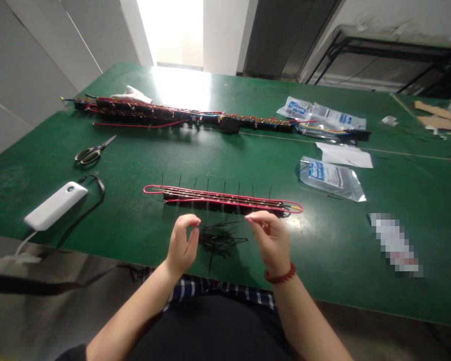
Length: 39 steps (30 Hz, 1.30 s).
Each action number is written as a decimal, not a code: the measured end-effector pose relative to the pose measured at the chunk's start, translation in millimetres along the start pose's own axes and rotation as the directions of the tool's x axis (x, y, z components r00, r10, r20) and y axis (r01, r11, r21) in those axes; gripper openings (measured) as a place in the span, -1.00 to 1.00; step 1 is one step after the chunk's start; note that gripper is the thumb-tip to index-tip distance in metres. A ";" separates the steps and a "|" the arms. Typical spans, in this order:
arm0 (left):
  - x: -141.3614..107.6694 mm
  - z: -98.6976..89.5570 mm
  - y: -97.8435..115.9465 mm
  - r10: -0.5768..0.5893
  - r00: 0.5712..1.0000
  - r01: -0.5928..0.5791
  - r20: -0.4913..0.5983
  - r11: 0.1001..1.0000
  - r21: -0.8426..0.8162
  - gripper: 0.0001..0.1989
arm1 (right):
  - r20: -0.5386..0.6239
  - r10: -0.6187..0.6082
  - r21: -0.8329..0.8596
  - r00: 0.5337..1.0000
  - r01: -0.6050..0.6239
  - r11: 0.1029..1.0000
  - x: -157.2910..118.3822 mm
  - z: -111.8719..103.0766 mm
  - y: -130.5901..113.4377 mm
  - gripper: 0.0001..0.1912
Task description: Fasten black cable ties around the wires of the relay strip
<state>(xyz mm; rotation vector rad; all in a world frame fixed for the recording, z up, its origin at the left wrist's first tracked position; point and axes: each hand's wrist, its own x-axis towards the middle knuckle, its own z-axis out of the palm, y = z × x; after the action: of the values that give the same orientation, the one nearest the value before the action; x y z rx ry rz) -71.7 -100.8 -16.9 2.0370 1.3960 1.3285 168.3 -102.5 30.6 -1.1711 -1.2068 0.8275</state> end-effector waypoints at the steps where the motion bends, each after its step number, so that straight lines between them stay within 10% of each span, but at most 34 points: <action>1: 1.2 4.0 -6.0 -0.001 1.000 0.001 0.003 1.000 0.019 -0.79 | 0.018 0.031 -0.015 0.999 -0.031 0.999 1.0 6.8 13.8 -0.93; 10: 23.5 25.6 -44.8 -0.125 0.971 0.109 0.204 0.990 0.087 -0.90 | -0.019 0.282 0.142 0.959 -0.276 0.951 15.9 11.6 80.7 -0.69; 39: 23.5 27.2 -47.5 -0.095 0.951 0.044 0.295 0.983 0.178 -0.91 | -0.028 0.283 0.102 0.959 -0.279 0.955 17.5 15.3 84.6 -0.70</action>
<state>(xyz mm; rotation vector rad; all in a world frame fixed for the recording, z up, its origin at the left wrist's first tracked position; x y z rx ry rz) -73.0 -52.8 -52.0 2.1652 1.4626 0.8475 165.7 -62.1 -47.3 -1.2912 -0.9657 1.0567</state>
